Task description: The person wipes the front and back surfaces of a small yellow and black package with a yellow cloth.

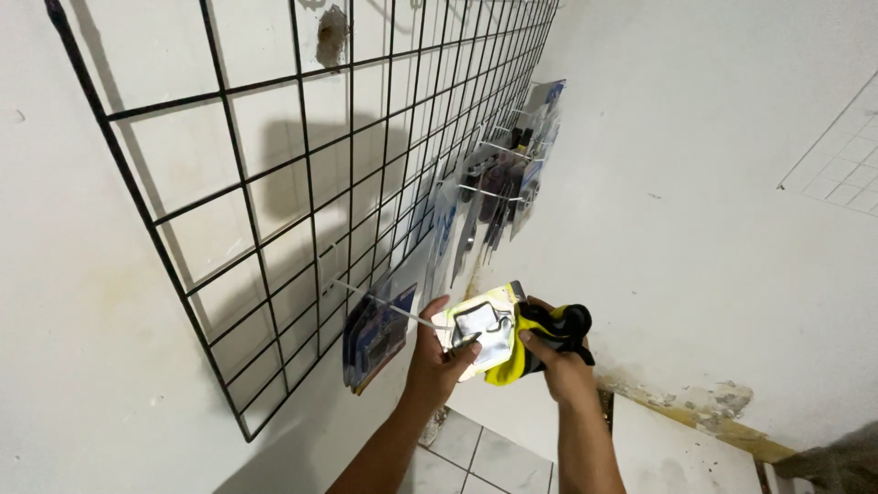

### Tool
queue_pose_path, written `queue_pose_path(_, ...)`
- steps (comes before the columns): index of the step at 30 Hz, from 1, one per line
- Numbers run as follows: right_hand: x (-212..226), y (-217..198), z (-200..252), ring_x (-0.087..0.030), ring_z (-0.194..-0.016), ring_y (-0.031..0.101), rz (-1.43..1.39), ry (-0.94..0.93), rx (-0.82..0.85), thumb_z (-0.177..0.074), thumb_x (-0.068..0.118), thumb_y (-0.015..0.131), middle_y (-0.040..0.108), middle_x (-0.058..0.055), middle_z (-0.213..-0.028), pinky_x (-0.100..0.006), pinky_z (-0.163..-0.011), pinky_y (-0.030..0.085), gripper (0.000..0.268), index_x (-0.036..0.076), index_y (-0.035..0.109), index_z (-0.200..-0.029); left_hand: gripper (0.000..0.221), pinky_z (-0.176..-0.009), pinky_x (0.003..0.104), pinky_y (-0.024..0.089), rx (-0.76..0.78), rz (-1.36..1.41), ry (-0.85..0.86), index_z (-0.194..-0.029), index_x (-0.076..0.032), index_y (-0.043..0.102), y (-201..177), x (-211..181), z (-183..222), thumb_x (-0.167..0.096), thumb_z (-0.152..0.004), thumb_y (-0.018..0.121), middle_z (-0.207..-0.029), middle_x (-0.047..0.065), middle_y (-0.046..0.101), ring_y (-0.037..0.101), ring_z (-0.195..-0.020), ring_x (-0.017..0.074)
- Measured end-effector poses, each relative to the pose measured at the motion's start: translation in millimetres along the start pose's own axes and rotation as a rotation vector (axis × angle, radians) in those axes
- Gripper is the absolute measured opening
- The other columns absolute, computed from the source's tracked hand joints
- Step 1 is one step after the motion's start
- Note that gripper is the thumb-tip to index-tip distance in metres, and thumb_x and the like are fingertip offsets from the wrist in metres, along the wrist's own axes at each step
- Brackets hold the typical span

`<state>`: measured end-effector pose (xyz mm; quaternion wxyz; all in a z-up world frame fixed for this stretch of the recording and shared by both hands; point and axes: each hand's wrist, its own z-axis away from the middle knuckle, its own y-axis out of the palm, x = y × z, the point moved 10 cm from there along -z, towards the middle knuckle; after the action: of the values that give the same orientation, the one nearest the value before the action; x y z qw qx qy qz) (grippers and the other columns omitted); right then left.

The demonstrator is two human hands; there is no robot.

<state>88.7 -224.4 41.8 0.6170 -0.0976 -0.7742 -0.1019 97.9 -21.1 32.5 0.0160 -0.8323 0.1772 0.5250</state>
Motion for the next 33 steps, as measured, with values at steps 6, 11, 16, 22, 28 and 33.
queue_pose_path(6,-17.9,20.8,18.4,-0.026,-0.115,0.060,-0.515,0.053,-0.189,-0.086,-0.010,0.061,0.063,-0.018,-0.137,-0.033,-0.099,0.048,0.059,-0.003,0.055,-0.145,0.085,-0.102,0.045,0.053,-0.244,0.596,-0.196,-0.156,-0.021,0.034,12.2,56.8,16.8,-0.002,-0.083,0.072,-0.133,0.017,0.061,0.062,-0.118,0.0285)
queue_pose_path(11,-13.8,7.4,24.0,-0.028,-0.109,0.065,-0.272,-0.052,-0.188,-0.077,-0.013,0.067,0.068,-0.019,-0.127,-0.036,-0.095,0.053,0.076,0.006,0.050,-0.149,0.060,-0.077,0.033,0.060,-0.301,0.589,-0.136,-0.143,-0.007,0.052,2.3,48.3,13.7,0.005,-0.087,0.070,-0.111,0.015,0.069,0.068,-0.091,0.0214)
queue_pose_path(16,-33.3,-54.5,24.5,-0.026,-0.109,0.064,-0.423,0.027,-0.413,-0.089,0.000,0.068,0.065,-0.019,-0.123,-0.032,-0.100,0.050,0.043,-0.009,0.057,-0.129,0.055,-0.100,0.049,0.060,-0.349,0.615,-0.243,-0.135,-0.005,0.053,-2.6,36.9,22.6,0.000,-0.085,0.073,-0.114,0.019,0.068,0.070,-0.101,0.0281)
queue_pose_path(22,5.8,-26.7,32.9,-0.037,-0.126,0.052,-0.452,-0.203,-0.040,-0.070,0.007,0.068,0.054,-0.024,-0.137,-0.053,-0.113,0.037,0.094,0.008,0.033,-0.157,0.047,-0.091,0.044,0.063,-0.290,0.538,-0.196,-0.128,-0.002,0.055,7.0,37.2,25.1,0.000,-0.085,0.074,-0.104,0.017,0.070,0.071,-0.091,0.0251)
queue_pose_path(28,20.7,-23.1,42.4,-0.036,-0.122,0.056,-0.184,-0.109,0.000,-0.063,0.002,0.073,0.056,-0.024,-0.138,-0.049,-0.109,0.040,0.114,0.009,0.021,-0.165,0.051,-0.080,0.035,0.064,-0.293,0.451,-0.173,-0.134,-0.001,0.052,5.8,19.4,30.4,-0.001,-0.086,0.072,-0.102,0.016,0.069,0.068,-0.085,0.0204)
queue_pose_path(33,27.0,-19.8,42.8,-0.028,-0.126,0.055,-0.115,-0.159,0.151,-0.070,-0.007,0.070,0.053,-0.017,-0.147,-0.039,-0.110,0.039,0.104,0.006,0.025,-0.163,0.054,-0.079,0.037,0.066,-0.286,0.417,-0.131,-0.136,-0.001,0.051,-0.2,20.7,31.7,0.000,-0.086,0.073,-0.102,0.016,0.070,0.071,-0.086,0.0218)
